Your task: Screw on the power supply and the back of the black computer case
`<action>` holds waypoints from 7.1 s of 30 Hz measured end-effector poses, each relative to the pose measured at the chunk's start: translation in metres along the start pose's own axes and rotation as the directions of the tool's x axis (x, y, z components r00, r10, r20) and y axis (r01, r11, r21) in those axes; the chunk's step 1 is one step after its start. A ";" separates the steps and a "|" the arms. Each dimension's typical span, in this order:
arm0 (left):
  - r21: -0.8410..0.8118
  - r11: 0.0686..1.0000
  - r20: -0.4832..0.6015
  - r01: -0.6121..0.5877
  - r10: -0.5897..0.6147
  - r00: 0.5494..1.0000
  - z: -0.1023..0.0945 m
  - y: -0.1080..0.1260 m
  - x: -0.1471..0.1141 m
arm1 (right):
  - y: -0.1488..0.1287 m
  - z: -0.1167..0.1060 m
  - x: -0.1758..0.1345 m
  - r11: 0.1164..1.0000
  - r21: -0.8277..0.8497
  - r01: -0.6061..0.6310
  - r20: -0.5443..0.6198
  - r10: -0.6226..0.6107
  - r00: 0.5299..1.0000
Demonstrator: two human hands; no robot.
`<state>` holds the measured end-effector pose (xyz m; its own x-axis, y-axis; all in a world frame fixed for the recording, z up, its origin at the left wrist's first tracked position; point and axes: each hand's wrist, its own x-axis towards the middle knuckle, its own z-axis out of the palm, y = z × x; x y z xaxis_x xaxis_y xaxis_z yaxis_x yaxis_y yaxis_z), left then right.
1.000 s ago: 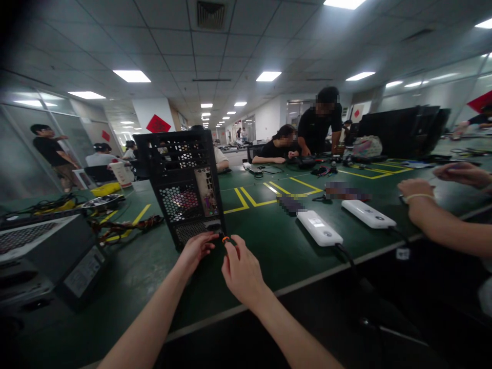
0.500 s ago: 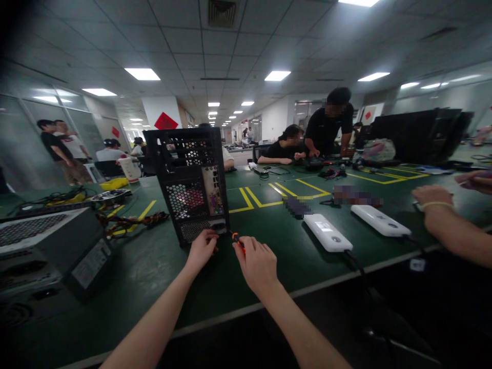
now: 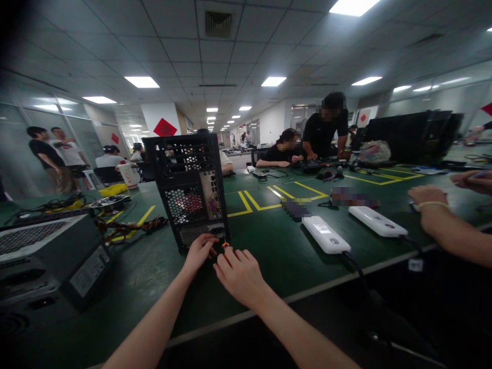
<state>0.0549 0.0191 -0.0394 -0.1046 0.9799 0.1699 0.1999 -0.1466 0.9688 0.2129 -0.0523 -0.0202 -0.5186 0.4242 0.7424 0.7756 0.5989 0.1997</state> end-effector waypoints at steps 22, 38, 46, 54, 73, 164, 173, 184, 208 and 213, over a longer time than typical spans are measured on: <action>-0.713 0.600 0.115 0.363 -0.410 0.905 -0.009 0.031 -0.015 | 0.005 0.001 0.002 0.725 0.605 -0.329 -0.066 0.457 0.887; -0.688 0.639 0.127 0.344 -0.361 0.924 -0.010 0.026 -0.015 | -0.002 0.001 0.001 0.923 0.282 -0.261 0.027 0.264 0.964; -0.668 0.655 0.117 0.352 -0.374 0.920 -0.009 0.030 -0.017 | 0.001 0.004 0.001 0.886 0.338 -0.318 -0.020 0.345 0.938; -0.661 0.658 0.115 0.361 -0.386 0.915 -0.010 0.032 -0.017 | 0.002 0.004 0.001 0.832 0.418 -0.365 0.026 0.391 0.920; -0.626 0.697 0.096 0.350 -0.376 0.921 -0.009 0.027 -0.015 | 0.005 0.007 -0.003 0.895 0.304 -0.327 -0.072 0.364 0.928; -0.562 0.776 0.063 0.286 -0.305 0.950 -0.006 0.020 -0.014 | -0.001 0.003 -0.007 0.929 0.069 -0.363 -0.037 0.366 0.930; -0.532 0.802 0.046 0.273 -0.295 0.954 -0.005 0.019 -0.013 | -0.005 -0.003 -0.004 0.940 0.130 -0.316 0.032 0.314 0.949; -0.469 0.846 -0.009 0.252 -0.290 0.957 -0.003 0.019 -0.014 | -0.002 0.004 -0.007 0.933 0.118 -0.341 -0.020 0.346 0.938; -0.432 0.888 -0.108 0.160 -0.227 0.968 -0.004 0.023 -0.018 | -0.004 0.002 -0.005 0.956 0.148 -0.254 0.017 0.254 0.967; -0.438 0.884 -0.104 0.165 -0.232 0.967 -0.004 0.023 -0.018 | -0.001 0.004 -0.006 0.935 0.151 -0.321 0.001 0.325 0.946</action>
<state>0.0570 -0.0022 -0.0192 -0.2485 0.9677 -0.0419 -0.2676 -0.0270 0.9632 0.2139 -0.0533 -0.0274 -0.2389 0.5964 0.7663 0.8372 0.5263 -0.1487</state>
